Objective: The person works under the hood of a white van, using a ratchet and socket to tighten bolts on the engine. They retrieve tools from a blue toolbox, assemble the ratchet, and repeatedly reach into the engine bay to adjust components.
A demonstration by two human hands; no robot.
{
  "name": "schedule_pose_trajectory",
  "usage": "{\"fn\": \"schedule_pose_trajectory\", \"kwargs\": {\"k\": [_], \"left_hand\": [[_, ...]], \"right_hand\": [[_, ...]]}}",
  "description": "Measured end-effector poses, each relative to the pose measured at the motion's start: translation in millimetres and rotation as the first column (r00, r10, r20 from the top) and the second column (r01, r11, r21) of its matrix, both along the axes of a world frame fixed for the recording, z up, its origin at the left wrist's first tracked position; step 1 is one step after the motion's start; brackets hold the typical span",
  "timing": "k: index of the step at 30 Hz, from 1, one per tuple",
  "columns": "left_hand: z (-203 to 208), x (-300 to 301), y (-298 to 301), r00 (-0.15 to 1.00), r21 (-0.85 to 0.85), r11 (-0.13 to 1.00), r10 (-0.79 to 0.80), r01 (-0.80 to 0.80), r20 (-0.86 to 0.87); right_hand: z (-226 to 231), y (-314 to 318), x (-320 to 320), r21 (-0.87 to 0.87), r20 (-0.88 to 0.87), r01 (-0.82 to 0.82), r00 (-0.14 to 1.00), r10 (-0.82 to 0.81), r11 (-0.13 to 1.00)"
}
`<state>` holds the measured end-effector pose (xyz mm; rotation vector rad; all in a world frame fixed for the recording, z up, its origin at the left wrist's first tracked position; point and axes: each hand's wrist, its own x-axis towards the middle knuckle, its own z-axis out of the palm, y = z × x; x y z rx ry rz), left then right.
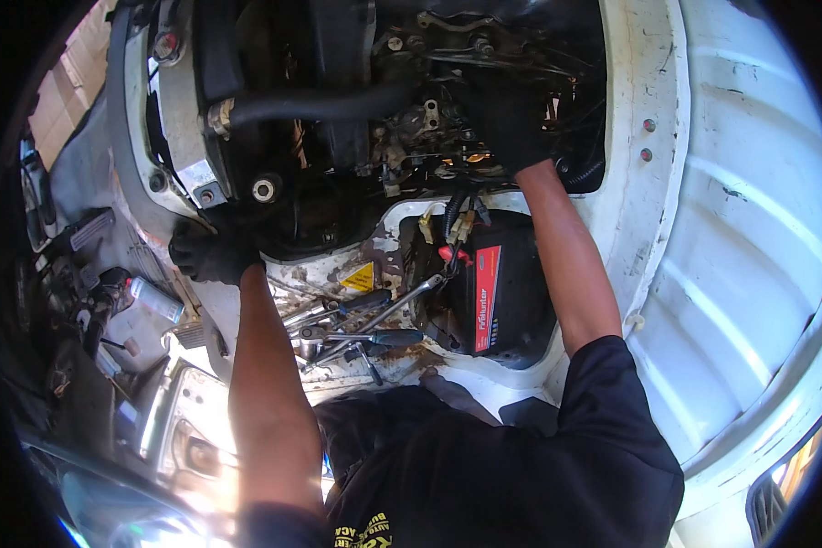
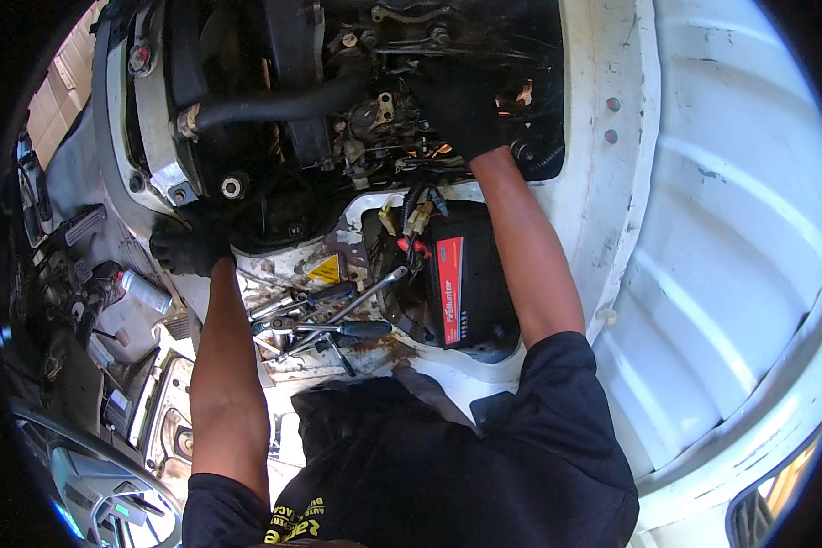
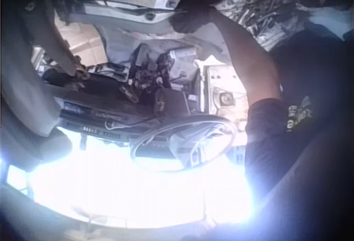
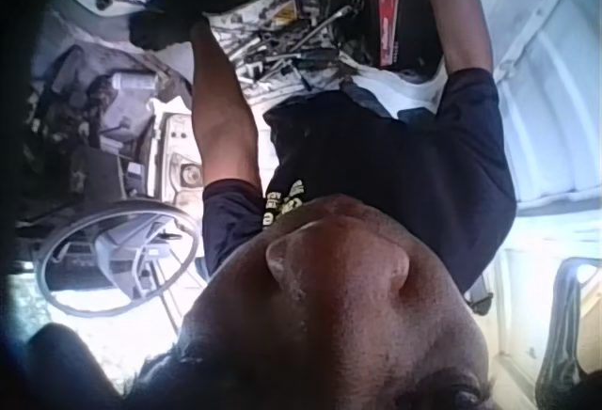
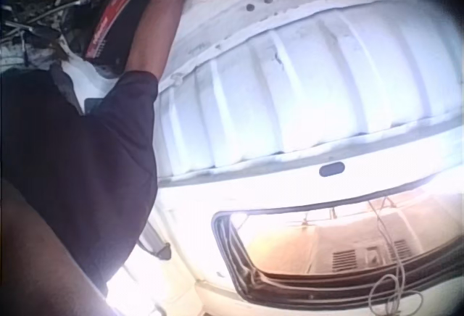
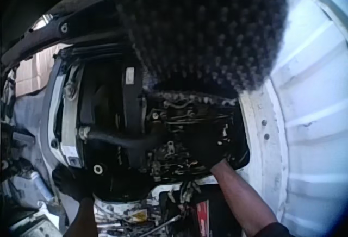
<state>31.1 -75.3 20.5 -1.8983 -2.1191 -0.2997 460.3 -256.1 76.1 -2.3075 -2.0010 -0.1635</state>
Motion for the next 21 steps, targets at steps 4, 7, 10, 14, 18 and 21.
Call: {"fn": "schedule_pose_trajectory", "kwargs": {"k": [4,7,10,14,18,21], "left_hand": [[1.6,1.7,0.6,1.0,-0.058,0.998,0.021,-0.02,0.014],[0.8,-1.0,0.2,0.998,-0.049,0.998,0.052,-0.051,0.021],[-2.9,-5.6,0.9,0.998,-0.055,0.998,0.036,-0.033,0.055],[6.3,4.5,-2.6,0.997,-0.024,1.0,0.018,-0.016,0.071],[9.9,3.4,-0.7,0.996,-0.048,0.999,-0.005,0.009,0.087],[9.6,4.0,-1.0,0.998,-0.05,0.999,0.001,0.002,0.057]], "right_hand": [[-2.4,1.3,3.2,-0.07,0.049,-0.02,0.999,0.023,0.997],[-4.3,7.3,4.2,-0.057,0.014,-0.019,1.0,0.019,0.998],[-1.5,14.3,1.7,-0.08,-0.09,0.011,0.996,-0.018,0.997],[14.6,18.8,2.2,-0.253,-0.008,-0.019,1.0,0.017,0.967],[4.6,12.2,2.5,-0.161,0.058,-0.032,0.997,0.042,0.986],[1.4,12.9,5.9,-0.091,0.023,-0.046,0.999,0.049,0.995]]}}
